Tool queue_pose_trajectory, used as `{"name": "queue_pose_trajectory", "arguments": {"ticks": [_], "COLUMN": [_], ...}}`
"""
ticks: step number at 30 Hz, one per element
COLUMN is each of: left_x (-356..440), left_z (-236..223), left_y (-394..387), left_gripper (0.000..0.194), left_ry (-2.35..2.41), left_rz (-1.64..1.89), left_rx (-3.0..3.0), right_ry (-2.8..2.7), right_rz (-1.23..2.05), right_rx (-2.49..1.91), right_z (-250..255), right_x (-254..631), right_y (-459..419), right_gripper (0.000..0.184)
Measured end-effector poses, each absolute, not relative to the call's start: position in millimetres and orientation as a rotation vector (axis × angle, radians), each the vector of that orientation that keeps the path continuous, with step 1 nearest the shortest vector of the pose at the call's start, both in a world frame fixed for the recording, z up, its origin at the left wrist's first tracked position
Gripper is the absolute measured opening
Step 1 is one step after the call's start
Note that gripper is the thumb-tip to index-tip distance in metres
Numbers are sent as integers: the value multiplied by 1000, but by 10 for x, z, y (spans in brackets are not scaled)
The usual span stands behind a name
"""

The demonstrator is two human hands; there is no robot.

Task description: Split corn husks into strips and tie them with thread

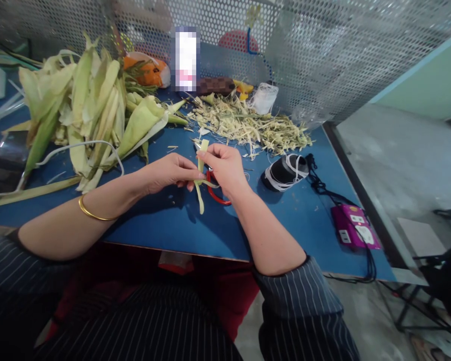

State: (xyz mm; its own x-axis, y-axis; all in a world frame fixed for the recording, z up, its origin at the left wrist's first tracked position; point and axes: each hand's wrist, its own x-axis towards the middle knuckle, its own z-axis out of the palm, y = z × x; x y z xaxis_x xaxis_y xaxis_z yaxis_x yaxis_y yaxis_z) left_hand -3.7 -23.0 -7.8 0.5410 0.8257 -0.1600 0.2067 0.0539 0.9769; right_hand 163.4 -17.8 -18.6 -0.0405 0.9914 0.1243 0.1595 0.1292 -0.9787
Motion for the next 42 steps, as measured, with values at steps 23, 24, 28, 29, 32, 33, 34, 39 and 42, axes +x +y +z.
{"name": "queue_pose_trajectory", "arguments": {"ticks": [23, 24, 28, 29, 32, 33, 34, 39, 42], "left_x": [-53, -52, -49, -48, -44, -43, -43, -54, -55], "left_z": [-108, -114, -133, -133, -128, -128, -129, -156, -174], "left_y": [-164, -170, -171, -172, -183, -188, -192, -154, -99], "left_gripper": [34, 33, 28, 26, 21, 22, 23, 30, 26], "left_ry": [1067, 1063, 1010, 994, 960, 957, 960, 963, 890], "left_rz": [831, 802, 717, 718, 725, 720, 714, 850, 996], "left_rx": [1184, 1161, 1092, 1094, 1136, 1155, 1169, 1102, 1040], "right_ry": [-1048, -1094, -1239, -1252, -1236, -1221, -1210, -1349, -1417], "right_rz": [1389, 1346, 1173, 1144, 1086, 1078, 1073, 615, 231], "right_rx": [-1104, -1109, -1144, -1155, -1188, -1201, -1218, -1266, -1261], "right_z": [-252, -240, -200, -201, -235, -254, -271, -256, -173], "right_x": [1583, 1580, 1581, 1580, 1570, 1570, 1573, 1664, 1690], "right_y": [-137, -146, -160, -161, -150, -141, -129, -80, -131], "right_gripper": [34, 30, 19, 18, 16, 15, 15, 9, 15]}}
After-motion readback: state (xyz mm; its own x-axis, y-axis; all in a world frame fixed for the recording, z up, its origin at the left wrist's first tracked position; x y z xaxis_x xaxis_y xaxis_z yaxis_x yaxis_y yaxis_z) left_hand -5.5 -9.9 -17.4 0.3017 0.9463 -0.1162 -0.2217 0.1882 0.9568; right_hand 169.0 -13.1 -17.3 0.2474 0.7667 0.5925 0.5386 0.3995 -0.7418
